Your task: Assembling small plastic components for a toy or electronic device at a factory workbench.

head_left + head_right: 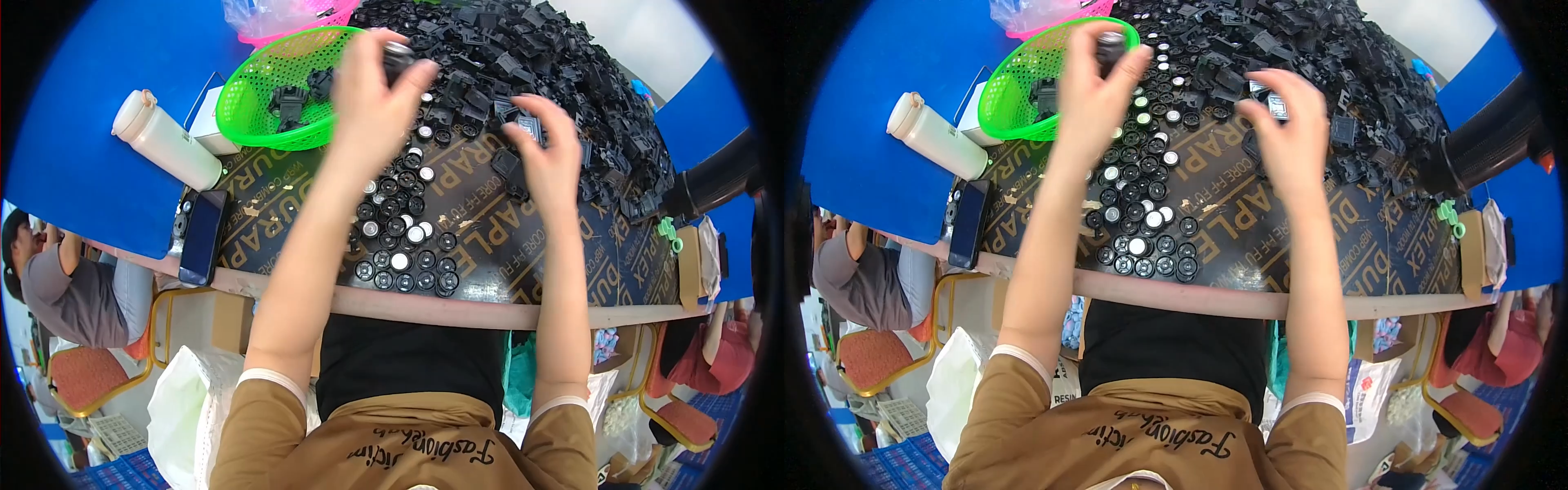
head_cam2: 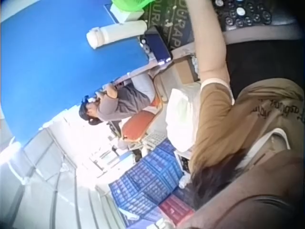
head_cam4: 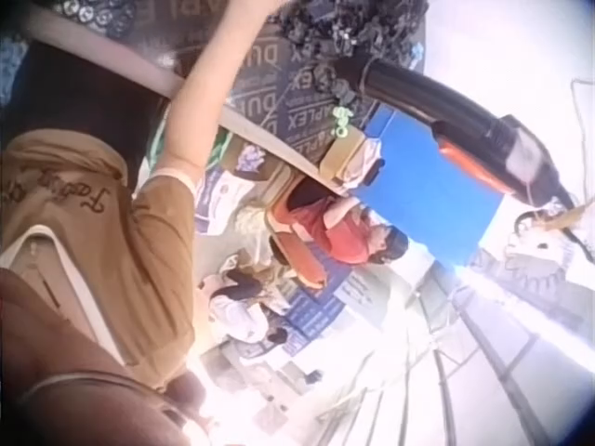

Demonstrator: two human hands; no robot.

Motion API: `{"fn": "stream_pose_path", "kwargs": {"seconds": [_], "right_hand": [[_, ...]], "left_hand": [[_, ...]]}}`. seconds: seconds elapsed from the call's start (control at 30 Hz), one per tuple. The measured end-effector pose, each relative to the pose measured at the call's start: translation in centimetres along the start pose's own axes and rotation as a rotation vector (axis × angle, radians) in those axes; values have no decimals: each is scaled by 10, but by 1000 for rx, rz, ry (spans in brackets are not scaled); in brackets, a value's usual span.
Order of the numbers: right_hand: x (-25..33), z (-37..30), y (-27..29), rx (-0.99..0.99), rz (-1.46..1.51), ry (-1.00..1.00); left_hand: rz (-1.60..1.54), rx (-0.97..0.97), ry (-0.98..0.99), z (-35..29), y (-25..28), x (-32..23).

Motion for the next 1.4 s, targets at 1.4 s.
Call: {"fn": "stream_pose_path", "kwargs": {"seconds": [1.4], "right_hand": [[63,-66,-42,963,37,174]], "left_hand": [[-862,236,625,-27,-29,18]]}}
Point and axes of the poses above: each hand's wrist, its own z-axis towards the middle knuckle, its own y-axis out of the back of the hand, x = y × z, the point moved 4 cm from there along z, towards the middle knuckle, and after that the axes turned 1 degree about x, right-handed, at the moved point
